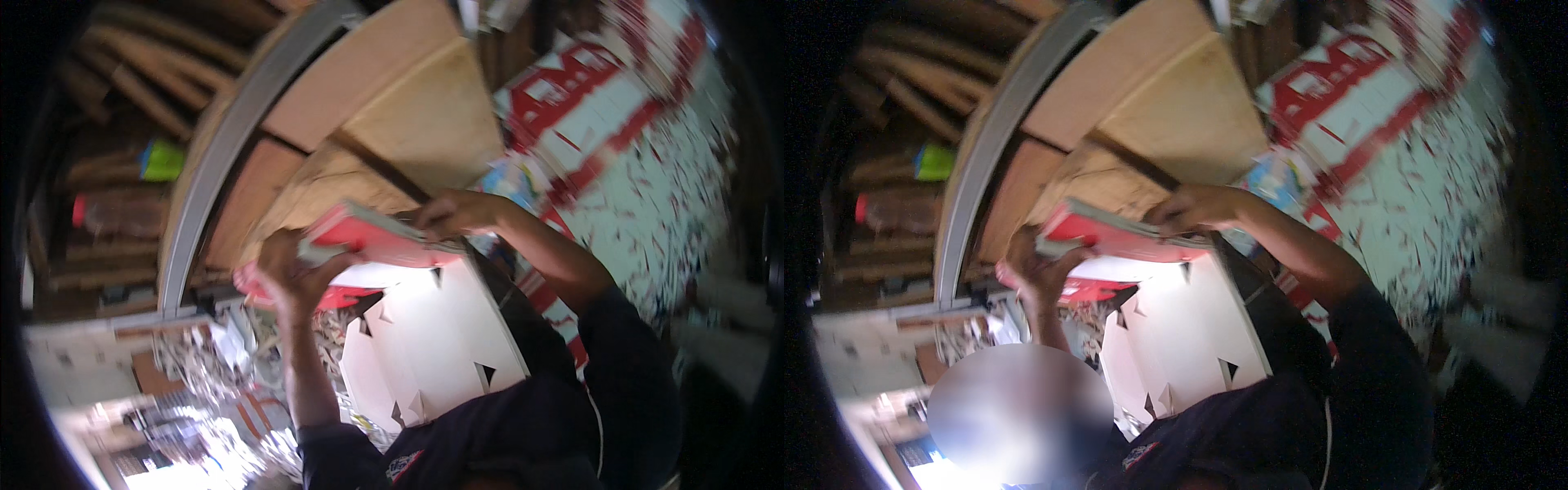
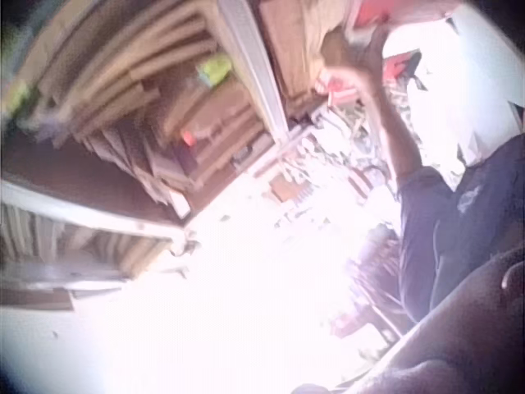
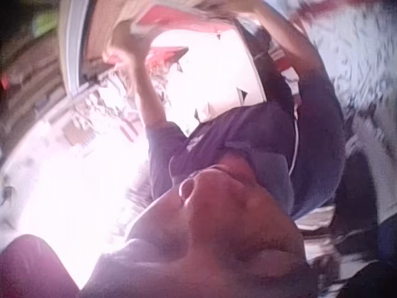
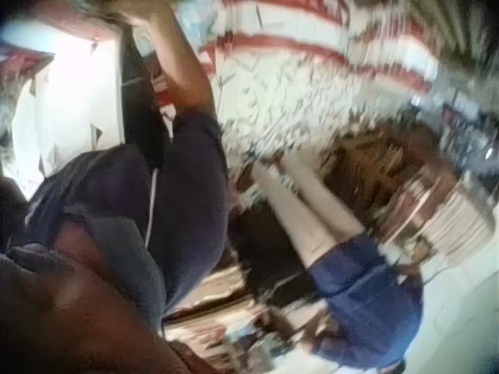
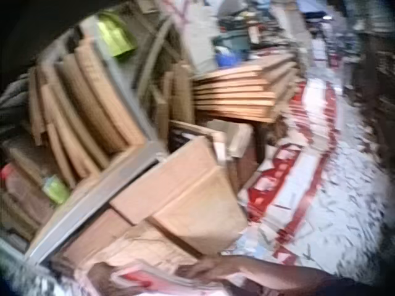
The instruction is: The person assembles red and white cardboard boxes by hand in a cluttered workshop. They fold the flaps, tuck in the tabs, and secure the structure, then place the finished boxes onto a stack.
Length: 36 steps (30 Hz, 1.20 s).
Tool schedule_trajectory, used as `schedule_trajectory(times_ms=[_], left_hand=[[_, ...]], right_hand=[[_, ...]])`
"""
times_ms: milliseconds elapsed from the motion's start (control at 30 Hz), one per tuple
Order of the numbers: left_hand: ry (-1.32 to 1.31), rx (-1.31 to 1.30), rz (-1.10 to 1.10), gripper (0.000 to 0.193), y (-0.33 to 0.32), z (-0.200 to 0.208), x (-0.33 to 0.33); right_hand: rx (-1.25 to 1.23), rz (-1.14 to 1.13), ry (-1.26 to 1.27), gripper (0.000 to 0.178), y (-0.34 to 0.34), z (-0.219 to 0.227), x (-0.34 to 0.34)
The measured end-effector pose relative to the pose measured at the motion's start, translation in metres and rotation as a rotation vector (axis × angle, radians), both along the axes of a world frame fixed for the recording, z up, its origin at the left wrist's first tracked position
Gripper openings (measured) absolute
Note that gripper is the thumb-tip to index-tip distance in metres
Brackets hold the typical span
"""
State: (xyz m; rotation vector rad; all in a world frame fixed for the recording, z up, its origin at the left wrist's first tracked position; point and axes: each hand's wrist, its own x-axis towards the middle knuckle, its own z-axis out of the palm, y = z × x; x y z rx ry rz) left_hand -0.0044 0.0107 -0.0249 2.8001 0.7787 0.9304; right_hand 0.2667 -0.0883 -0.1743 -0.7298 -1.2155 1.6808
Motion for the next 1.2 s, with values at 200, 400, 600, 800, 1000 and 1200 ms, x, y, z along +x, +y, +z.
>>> schedule_trajectory(times_ms=[200,400,600,800,1000,1200], left_hand=[[0.029,0.015,-0.119,0.058,-0.007,0.017,0.005],[-0.109,0.018,-0.035,0.058,-0.013,0.012,-0.007],[-0.165,0.048,0.021,0.056,-0.018,0.010,0.006],[-0.142,0.078,0.117,0.053,-0.024,0.006,0.005],[-0.102,0.110,0.188,0.050,-0.032,0.002,0.008],[-0.043,0.136,0.294,0.050,-0.040,0.006,0.002]], right_hand=[[-0.096,-0.068,0.250,0.031,-0.003,-0.078,0.014],[0.293,-0.607,-0.316,0.026,-0.028,0.000,-0.022],[0.565,-1.196,-0.733,0.036,-0.036,-0.030,-0.033],[-0.124,-1.020,-0.369,0.047,-0.013,-0.007,0.001],[0.091,-0.807,-0.744,0.041,-0.027,-0.023,0.052],[0.153,-0.493,-0.232,0.071,-0.030,0.002,0.003]])
